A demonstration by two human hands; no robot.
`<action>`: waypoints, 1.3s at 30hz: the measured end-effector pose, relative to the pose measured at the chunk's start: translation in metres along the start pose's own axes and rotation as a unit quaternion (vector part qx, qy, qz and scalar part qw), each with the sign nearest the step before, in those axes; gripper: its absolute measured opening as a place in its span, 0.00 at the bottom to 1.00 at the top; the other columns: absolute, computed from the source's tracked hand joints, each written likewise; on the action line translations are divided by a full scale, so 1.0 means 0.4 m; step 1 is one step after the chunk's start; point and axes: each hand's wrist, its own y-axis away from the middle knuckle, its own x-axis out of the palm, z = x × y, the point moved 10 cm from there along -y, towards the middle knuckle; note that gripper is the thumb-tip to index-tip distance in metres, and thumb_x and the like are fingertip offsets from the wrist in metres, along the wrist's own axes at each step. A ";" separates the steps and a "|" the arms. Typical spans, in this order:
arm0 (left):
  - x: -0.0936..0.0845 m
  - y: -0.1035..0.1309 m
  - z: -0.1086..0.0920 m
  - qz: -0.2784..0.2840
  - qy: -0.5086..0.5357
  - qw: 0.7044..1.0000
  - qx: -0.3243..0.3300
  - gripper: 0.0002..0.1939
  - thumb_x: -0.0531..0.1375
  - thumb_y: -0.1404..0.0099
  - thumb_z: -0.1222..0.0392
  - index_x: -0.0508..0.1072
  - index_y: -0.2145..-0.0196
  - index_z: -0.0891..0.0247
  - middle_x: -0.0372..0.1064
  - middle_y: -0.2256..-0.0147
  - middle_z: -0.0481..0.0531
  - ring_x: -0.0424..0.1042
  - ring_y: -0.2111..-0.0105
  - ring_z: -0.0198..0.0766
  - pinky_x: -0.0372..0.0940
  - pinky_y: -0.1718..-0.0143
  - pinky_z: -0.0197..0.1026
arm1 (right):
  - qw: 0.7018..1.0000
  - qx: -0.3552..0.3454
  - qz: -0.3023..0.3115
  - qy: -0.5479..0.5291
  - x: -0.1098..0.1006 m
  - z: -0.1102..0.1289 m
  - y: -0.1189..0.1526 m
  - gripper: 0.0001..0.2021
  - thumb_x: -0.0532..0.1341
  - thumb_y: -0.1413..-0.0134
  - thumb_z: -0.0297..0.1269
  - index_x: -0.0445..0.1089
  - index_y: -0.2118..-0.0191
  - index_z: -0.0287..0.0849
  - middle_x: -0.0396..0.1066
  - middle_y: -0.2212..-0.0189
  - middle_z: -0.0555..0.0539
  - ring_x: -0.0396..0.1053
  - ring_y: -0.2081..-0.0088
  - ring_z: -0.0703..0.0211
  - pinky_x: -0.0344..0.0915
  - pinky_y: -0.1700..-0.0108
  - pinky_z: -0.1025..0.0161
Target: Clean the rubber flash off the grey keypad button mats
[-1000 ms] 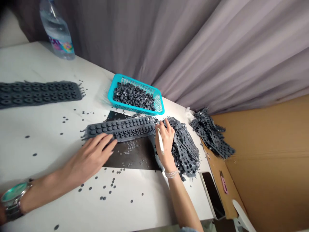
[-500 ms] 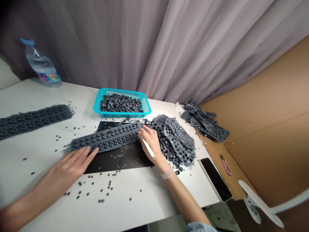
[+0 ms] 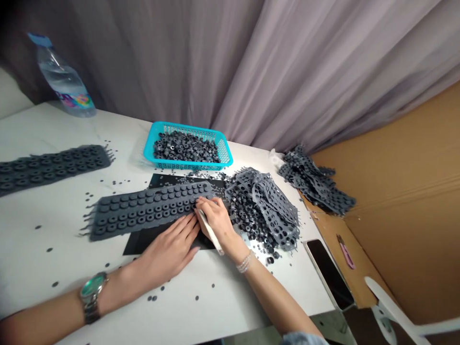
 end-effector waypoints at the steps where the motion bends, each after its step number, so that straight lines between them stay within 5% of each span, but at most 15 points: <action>1: 0.008 -0.004 0.005 0.000 0.008 1.000 -0.006 0.26 0.50 0.29 0.55 0.68 0.42 0.78 0.66 0.41 0.68 0.64 0.40 0.52 0.56 0.37 0.51 | 1.000 -0.009 0.008 0.010 0.003 0.005 -0.001 0.06 0.54 0.34 0.30 0.67 0.58 0.44 0.78 0.55 0.44 0.74 0.47 0.57 0.66 0.48 0.54; 9: 0.030 0.020 0.032 0.018 0.060 0.998 -0.025 0.29 0.48 0.28 0.51 0.64 0.39 0.75 0.62 0.39 0.66 0.58 0.36 0.52 0.47 0.34 0.56 | 0.993 -0.068 0.046 0.086 0.034 0.011 0.014 0.07 0.54 0.35 0.28 0.67 0.56 0.44 0.76 0.50 0.43 0.69 0.42 0.51 0.62 0.46 0.49; 31: 0.033 0.019 0.034 0.017 0.090 0.995 -0.036 0.28 0.48 0.28 0.51 0.64 0.39 0.74 0.61 0.38 0.67 0.58 0.36 0.53 0.49 0.34 0.54 | 0.973 -0.126 0.123 0.151 0.054 0.039 0.001 0.10 0.49 0.32 0.29 0.68 0.56 0.43 0.75 0.49 0.39 0.63 0.38 0.51 0.61 0.45 0.50; 39: 0.032 0.020 0.035 0.031 0.092 0.995 -0.033 0.30 0.47 0.27 0.48 0.61 0.37 0.73 0.56 0.35 0.66 0.55 0.35 0.53 0.49 0.34 0.54 | 0.985 0.025 -0.012 0.172 -0.039 -0.097 -0.018 0.08 0.51 0.33 0.29 0.67 0.58 0.45 0.77 0.53 0.42 0.65 0.40 0.49 0.61 0.48 0.49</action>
